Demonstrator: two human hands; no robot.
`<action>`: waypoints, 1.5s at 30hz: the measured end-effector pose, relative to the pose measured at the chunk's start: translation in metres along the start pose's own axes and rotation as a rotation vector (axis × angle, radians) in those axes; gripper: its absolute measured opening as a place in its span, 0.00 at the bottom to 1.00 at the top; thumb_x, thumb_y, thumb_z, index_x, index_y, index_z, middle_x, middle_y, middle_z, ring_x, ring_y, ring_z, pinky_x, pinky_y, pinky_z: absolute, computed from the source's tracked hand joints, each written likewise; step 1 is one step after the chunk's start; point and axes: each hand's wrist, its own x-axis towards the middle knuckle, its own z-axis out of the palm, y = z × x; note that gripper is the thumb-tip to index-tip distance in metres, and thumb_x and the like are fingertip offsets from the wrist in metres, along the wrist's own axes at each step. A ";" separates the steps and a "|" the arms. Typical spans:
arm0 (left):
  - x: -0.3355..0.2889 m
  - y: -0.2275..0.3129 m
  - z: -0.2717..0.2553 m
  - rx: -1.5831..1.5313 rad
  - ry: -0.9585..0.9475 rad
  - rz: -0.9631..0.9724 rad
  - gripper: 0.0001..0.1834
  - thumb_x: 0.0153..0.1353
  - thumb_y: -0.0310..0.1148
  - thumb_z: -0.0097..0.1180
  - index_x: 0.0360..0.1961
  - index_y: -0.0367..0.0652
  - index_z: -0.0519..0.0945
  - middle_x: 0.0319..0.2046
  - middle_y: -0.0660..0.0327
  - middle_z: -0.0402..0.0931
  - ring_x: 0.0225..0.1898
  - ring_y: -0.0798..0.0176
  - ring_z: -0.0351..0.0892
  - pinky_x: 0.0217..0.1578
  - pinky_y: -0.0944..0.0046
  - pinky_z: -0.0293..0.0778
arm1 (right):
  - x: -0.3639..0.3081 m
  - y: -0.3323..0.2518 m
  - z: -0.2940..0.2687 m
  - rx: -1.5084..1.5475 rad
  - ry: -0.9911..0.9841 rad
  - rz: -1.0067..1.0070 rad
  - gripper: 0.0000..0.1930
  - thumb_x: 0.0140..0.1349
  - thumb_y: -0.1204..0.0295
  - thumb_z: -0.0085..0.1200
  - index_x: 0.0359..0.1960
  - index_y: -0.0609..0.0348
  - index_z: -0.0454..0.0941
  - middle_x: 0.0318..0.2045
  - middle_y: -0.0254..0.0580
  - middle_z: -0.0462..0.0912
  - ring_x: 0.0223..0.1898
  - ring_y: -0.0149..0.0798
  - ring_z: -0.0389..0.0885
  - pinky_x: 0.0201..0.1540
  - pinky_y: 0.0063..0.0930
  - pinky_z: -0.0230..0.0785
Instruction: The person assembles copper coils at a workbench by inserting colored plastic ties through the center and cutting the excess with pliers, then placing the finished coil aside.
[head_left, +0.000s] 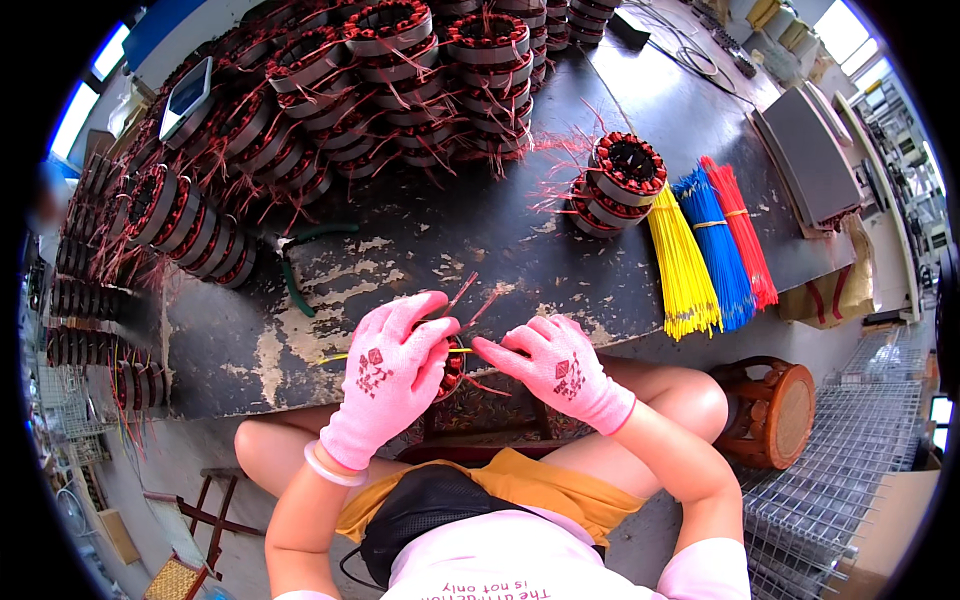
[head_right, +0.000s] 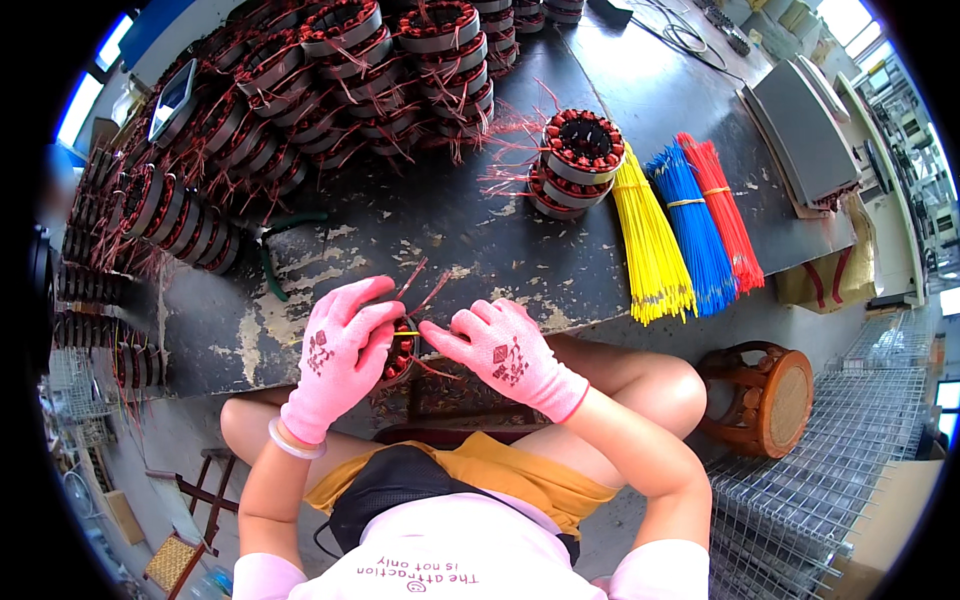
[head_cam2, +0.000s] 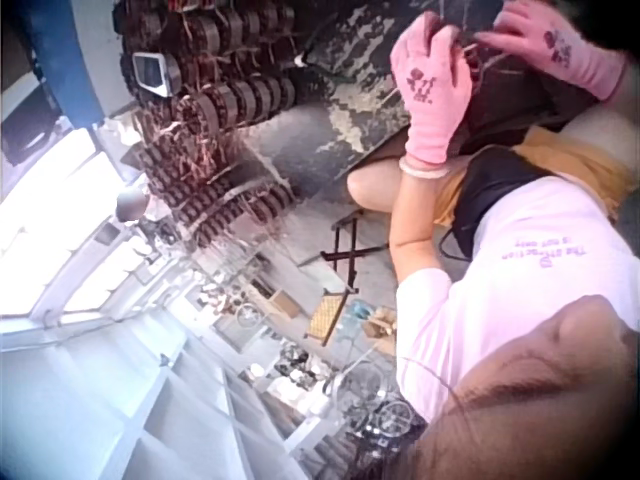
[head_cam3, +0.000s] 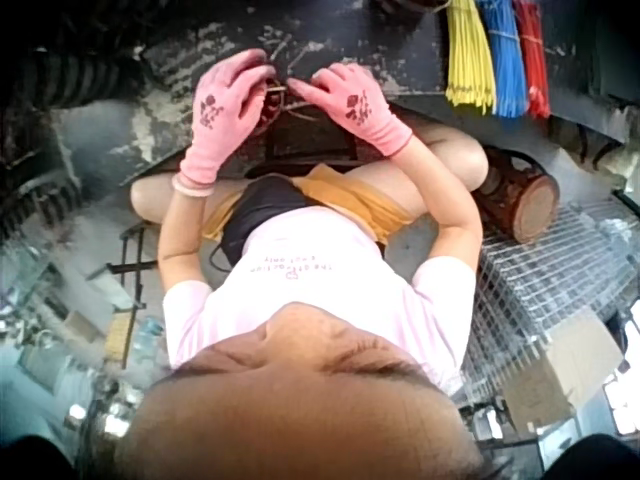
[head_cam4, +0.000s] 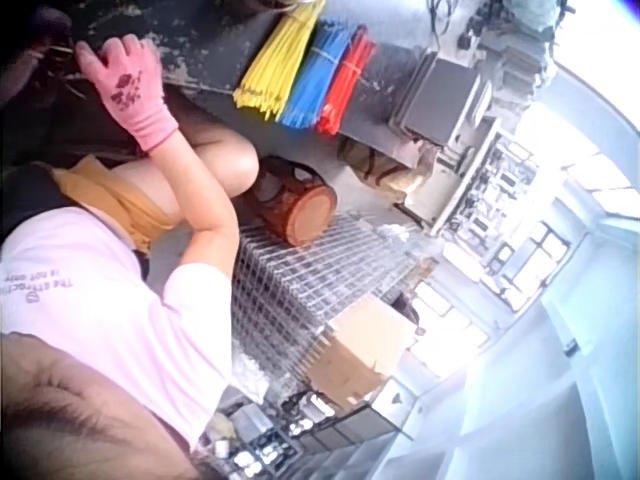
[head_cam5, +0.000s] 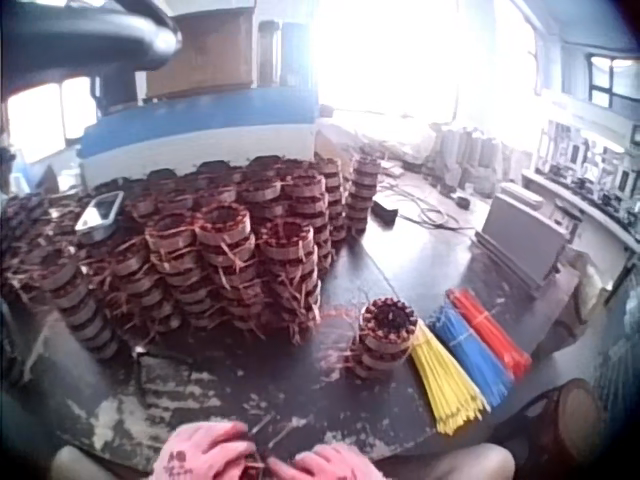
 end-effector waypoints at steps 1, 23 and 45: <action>0.000 -0.002 0.000 0.017 -0.017 0.003 0.14 0.61 0.24 0.60 0.49 0.41 0.83 0.55 0.54 0.79 0.55 0.45 0.78 0.57 0.49 0.73 | 0.000 0.000 0.001 -0.010 -0.005 -0.008 0.25 0.57 0.71 0.58 0.58 0.37 0.83 0.35 0.26 0.78 0.36 0.34 0.78 0.41 0.33 0.73; 0.001 -0.002 0.030 -0.092 -0.091 -0.222 0.16 0.69 0.27 0.52 0.55 0.36 0.79 0.52 0.48 0.79 0.54 0.42 0.78 0.57 0.50 0.73 | -0.176 0.113 -0.120 -0.181 0.374 1.275 0.17 0.60 0.58 0.69 0.44 0.57 0.84 0.34 0.41 0.85 0.33 0.38 0.86 0.40 0.35 0.77; 0.002 -0.001 0.021 -0.017 0.036 -0.036 0.16 0.65 0.28 0.58 0.54 0.39 0.80 0.57 0.53 0.77 0.57 0.43 0.77 0.59 0.47 0.72 | -0.142 0.039 -0.181 -0.307 0.741 1.190 0.02 0.58 0.75 0.65 0.30 0.57 0.83 0.28 0.36 0.79 0.28 0.34 0.82 0.32 0.32 0.72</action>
